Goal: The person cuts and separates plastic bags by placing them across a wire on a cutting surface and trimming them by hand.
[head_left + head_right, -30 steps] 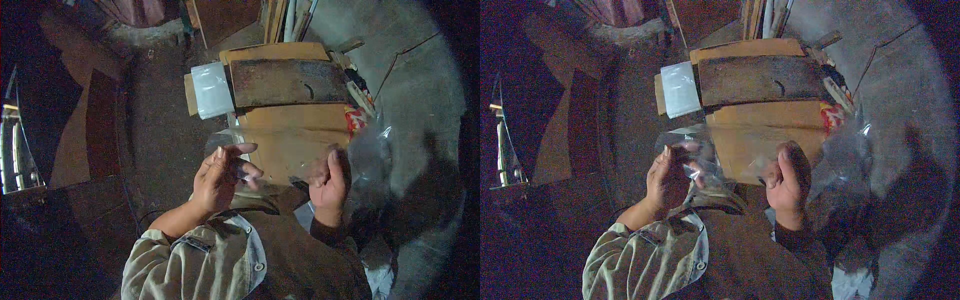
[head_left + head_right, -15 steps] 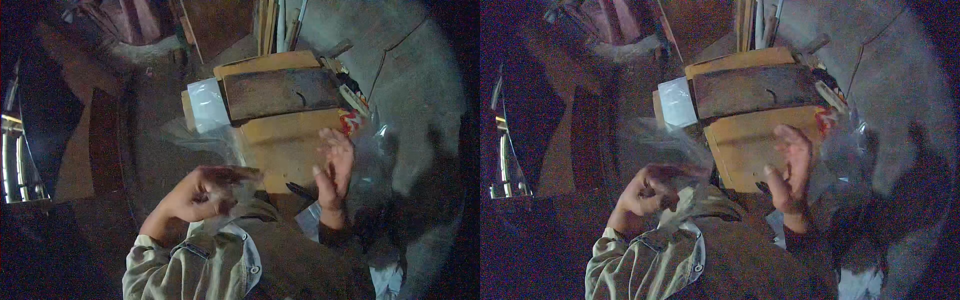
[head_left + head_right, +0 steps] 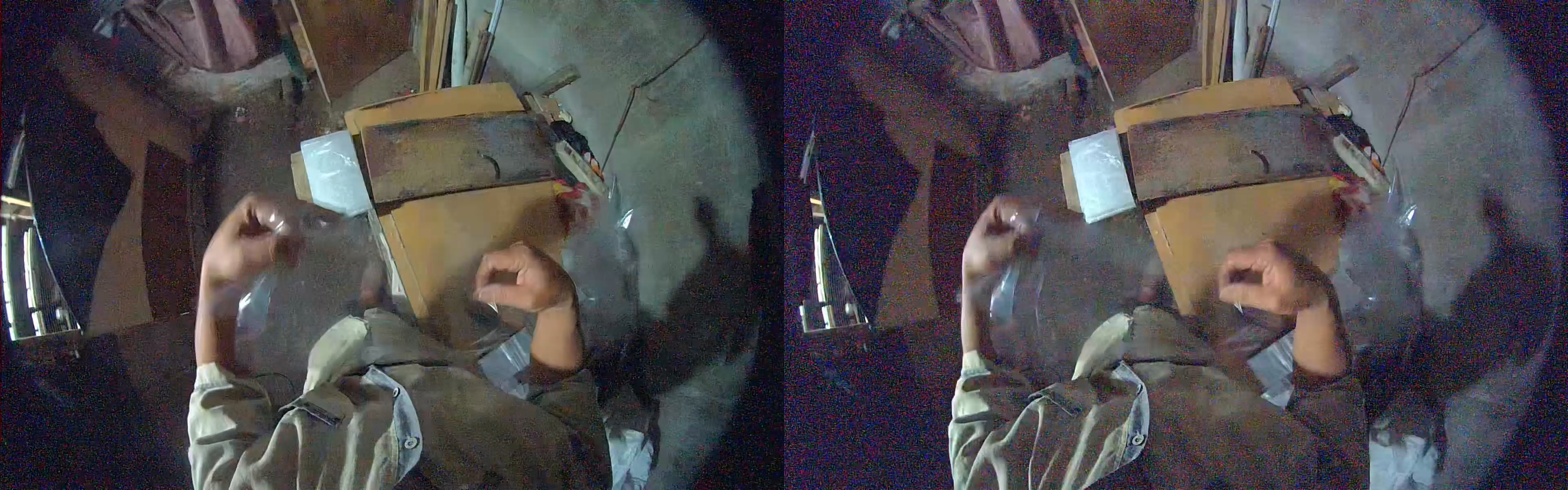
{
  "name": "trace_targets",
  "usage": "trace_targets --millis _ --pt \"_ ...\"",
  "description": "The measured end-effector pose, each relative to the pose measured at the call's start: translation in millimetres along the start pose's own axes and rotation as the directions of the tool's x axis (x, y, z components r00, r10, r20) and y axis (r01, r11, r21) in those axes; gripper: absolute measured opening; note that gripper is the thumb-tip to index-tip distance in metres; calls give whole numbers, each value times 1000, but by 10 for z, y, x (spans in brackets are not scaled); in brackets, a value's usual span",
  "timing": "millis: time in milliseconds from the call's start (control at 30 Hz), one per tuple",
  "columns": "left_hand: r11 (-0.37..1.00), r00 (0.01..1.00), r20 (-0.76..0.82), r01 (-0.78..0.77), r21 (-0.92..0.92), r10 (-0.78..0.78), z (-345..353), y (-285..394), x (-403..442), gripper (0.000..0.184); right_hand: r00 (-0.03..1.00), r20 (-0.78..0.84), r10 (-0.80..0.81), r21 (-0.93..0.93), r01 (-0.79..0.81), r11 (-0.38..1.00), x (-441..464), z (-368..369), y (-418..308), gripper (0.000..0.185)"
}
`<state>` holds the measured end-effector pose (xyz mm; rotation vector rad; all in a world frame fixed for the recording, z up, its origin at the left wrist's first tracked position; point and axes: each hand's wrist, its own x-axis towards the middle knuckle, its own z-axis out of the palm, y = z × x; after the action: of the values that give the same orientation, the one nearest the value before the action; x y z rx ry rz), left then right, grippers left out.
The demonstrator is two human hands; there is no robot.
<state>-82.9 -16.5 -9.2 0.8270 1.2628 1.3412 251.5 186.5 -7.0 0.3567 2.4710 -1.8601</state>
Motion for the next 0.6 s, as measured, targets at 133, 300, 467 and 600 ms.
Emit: trace_targets --millis 133,300,467,600 --pt "839 956 -240 -11 544 168 -339 -187 705 25 991 -91 96 212 -75 974 189 -75 293 11" --pt "680 643 -454 -145 719 617 -626 -714 1155 42 856 -426 293 423 -98 901 677 -115 910 12" --pt "523 530 -471 60 850 705 -170 -815 1248 47 698 -660 277 353 -36 935 1176 -219 1267 15" --pt "310 688 -326 153 939 648 263 -926 1264 52 608 -784 122 171 23 985 1444 -295 1849 17"
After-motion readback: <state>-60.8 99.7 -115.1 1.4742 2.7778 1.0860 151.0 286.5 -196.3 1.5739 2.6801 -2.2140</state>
